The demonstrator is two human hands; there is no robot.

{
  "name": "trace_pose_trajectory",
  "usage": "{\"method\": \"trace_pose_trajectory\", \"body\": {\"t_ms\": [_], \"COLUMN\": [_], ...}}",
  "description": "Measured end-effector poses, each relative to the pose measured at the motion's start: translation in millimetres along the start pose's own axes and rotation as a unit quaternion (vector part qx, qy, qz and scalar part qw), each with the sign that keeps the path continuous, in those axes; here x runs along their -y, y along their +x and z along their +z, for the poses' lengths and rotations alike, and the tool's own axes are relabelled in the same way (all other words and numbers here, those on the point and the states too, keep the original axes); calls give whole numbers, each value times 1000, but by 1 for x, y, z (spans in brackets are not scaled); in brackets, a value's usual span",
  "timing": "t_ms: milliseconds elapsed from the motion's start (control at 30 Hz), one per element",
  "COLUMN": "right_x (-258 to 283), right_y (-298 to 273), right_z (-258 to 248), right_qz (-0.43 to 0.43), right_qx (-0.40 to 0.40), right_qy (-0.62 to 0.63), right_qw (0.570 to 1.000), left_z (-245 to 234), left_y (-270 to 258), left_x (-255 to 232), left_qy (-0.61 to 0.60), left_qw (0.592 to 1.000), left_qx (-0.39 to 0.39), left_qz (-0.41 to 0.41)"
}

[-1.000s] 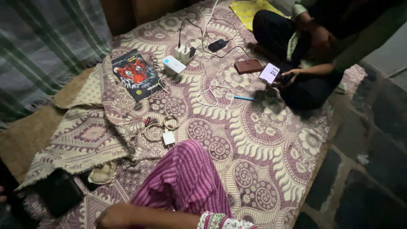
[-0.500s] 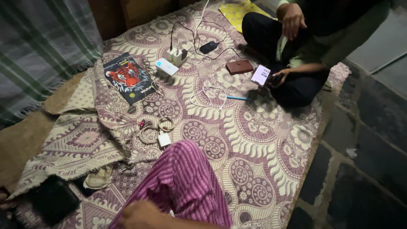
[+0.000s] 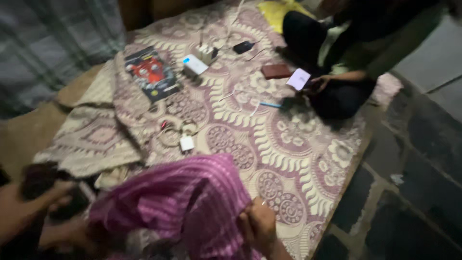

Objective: The person cleans a remote control by wiping it with a small white cloth, turning it over to clean all sides and the battery compartment area.

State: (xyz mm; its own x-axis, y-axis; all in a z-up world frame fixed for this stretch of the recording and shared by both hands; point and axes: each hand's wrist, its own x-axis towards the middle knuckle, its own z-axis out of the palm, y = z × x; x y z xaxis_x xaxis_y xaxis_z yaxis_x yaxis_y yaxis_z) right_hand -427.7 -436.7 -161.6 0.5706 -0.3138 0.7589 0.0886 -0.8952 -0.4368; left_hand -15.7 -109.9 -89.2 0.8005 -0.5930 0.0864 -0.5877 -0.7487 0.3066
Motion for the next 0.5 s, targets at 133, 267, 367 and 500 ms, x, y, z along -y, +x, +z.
{"method": "trace_pose_trajectory", "body": {"t_ms": [133, 267, 367, 500], "right_x": [35, 55, 44, 32], "right_y": [43, 94, 112, 132], "right_z": [-5, -9, -23, -26], "right_qz": [38, -118, 34, 147], "right_qx": [-108, -50, -28, 84], "right_qy": [152, 13, 171, 208], "right_qw": [982, 992, 984, 963], "left_z": [58, 99, 96, 91], "left_y": [16, 2, -18, -38], "left_x": [46, 24, 3, -7], "left_qy": [-12, -167, -79, -36], "left_qw": [998, 983, 997, 992], "left_qx": [54, 61, 2, -107], "left_qz": [2, 55, -14, 48]}}
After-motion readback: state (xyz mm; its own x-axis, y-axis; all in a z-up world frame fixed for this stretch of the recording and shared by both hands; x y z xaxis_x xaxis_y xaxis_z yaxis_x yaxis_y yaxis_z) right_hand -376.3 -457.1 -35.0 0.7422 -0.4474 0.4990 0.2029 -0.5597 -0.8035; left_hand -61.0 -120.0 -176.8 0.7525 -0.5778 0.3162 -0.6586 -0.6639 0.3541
